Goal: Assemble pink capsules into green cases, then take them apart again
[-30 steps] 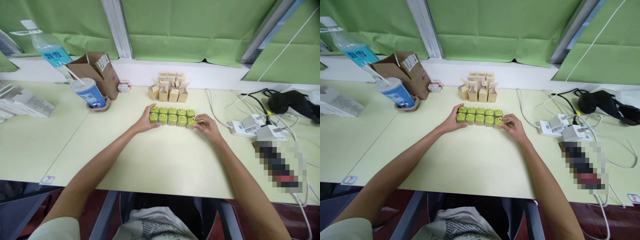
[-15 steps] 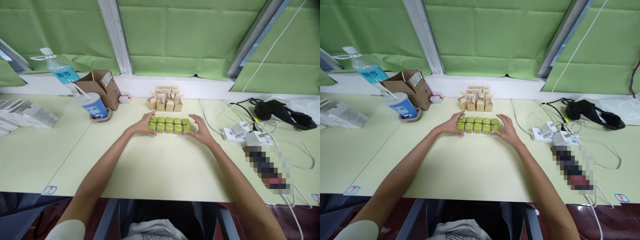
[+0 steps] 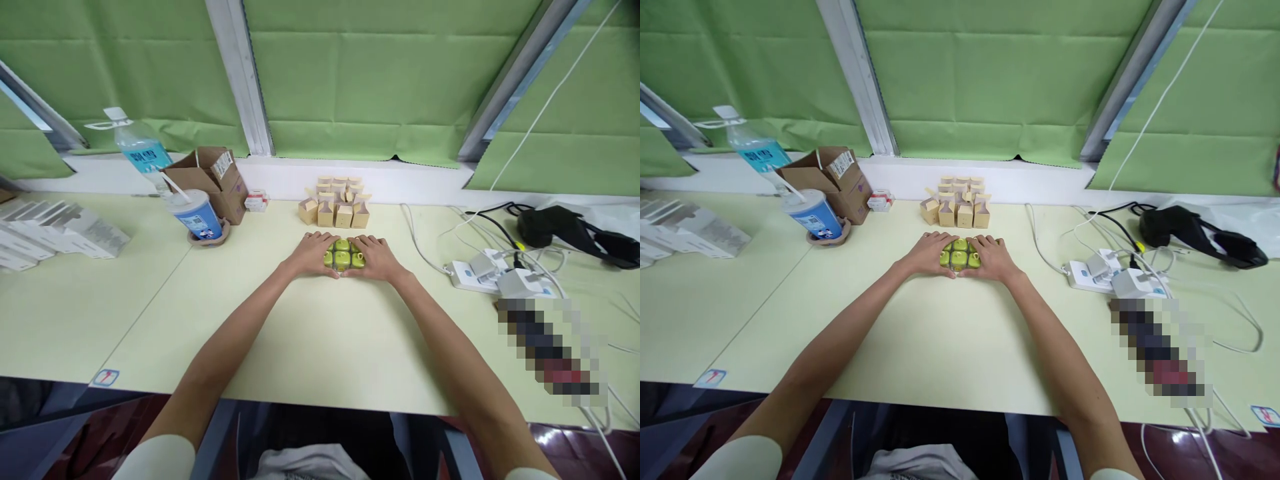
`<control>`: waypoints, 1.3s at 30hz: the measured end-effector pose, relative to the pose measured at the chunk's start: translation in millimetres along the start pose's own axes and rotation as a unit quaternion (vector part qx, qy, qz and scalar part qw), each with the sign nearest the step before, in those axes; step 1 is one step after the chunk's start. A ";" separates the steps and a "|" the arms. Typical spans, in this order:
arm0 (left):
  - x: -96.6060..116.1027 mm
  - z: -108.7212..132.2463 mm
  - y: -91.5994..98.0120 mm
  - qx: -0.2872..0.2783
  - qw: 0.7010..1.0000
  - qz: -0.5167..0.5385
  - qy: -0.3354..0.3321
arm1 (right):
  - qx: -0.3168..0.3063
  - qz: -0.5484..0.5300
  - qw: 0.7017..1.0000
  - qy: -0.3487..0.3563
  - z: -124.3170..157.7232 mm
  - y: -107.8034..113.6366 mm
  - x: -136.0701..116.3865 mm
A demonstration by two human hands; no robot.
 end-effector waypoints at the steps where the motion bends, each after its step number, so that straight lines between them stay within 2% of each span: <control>1: 0.6 0.2 0.8 0.003 1.000 0.002 0.001 | 0.002 -0.002 1.000 0.004 0.3 0.5 0.1; 9: 11.0 6.6 2.8 -0.004 1.000 0.009 0.000 | 0.000 -0.024 0.999 0.035 9.4 0.2 0.2; 15: 4.7 8.9 5.8 -0.043 0.997 0.068 0.001 | -0.052 -0.080 0.995 0.025 10.2 6.7 3.1; 17: 1.3 8.3 15.1 -0.032 0.992 0.122 -0.006 | -0.017 -0.143 0.989 0.022 9.6 17.2 3.5; 18: 0.3 7.3 20.8 -0.001 0.987 0.163 -0.005 | 0.023 -0.191 0.981 0.020 9.1 23.8 3.5; 20: 0.0 4.2 31.0 0.116 0.954 0.277 0.018 | 0.121 -0.302 0.945 0.007 7.5 36.2 3.7; 22: 0.9 -0.1 34.4 0.250 0.880 0.402 0.051 | 0.187 -0.387 0.903 -0.021 4.0 42.0 4.2; 23: 1.5 -2.6 32.7 0.298 0.838 0.452 0.067 | 0.200 -0.413 0.888 -0.039 1.5 41.4 4.7; 25: 1.9 -7.6 24.2 0.336 0.777 0.523 0.103 | 0.199 -0.450 0.867 -0.074 -4.4 34.0 6.5; 28: 0.3 -12.7 11.9 0.297 0.736 0.583 0.172 | 0.160 -0.504 0.842 -0.106 -12.1 18.3 11.0; 30: 0.4 -13.0 12.4 0.278 0.733 0.596 0.174 | 0.136 -0.518 0.838 -0.104 -15.0 13.2 14.6; 33: 6.5 -10.9 21.3 0.297 0.757 0.573 0.095 | 0.140 -0.498 0.853 -0.075 -17.3 13.3 17.3; 35: 13.4 -10.2 21.7 0.313 0.764 0.560 0.068 | 0.151 -0.496 0.852 -0.070 -19.1 10.6 14.6; 39: 23.1 -12.4 -2.6 0.290 0.783 0.532 0.141 | 0.139 -0.544 0.816 -0.138 -23.5 -9.4 1.8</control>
Point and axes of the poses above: each hand's wrist, its own z-axis away from the middle knuckle, its own y-axis out of the back of the hand, x = y × z, the point moved 1 cm from there along -z, towards the middle knuckle, and after that the axes turned 2 degrees about -y, right-handed, at the moved point
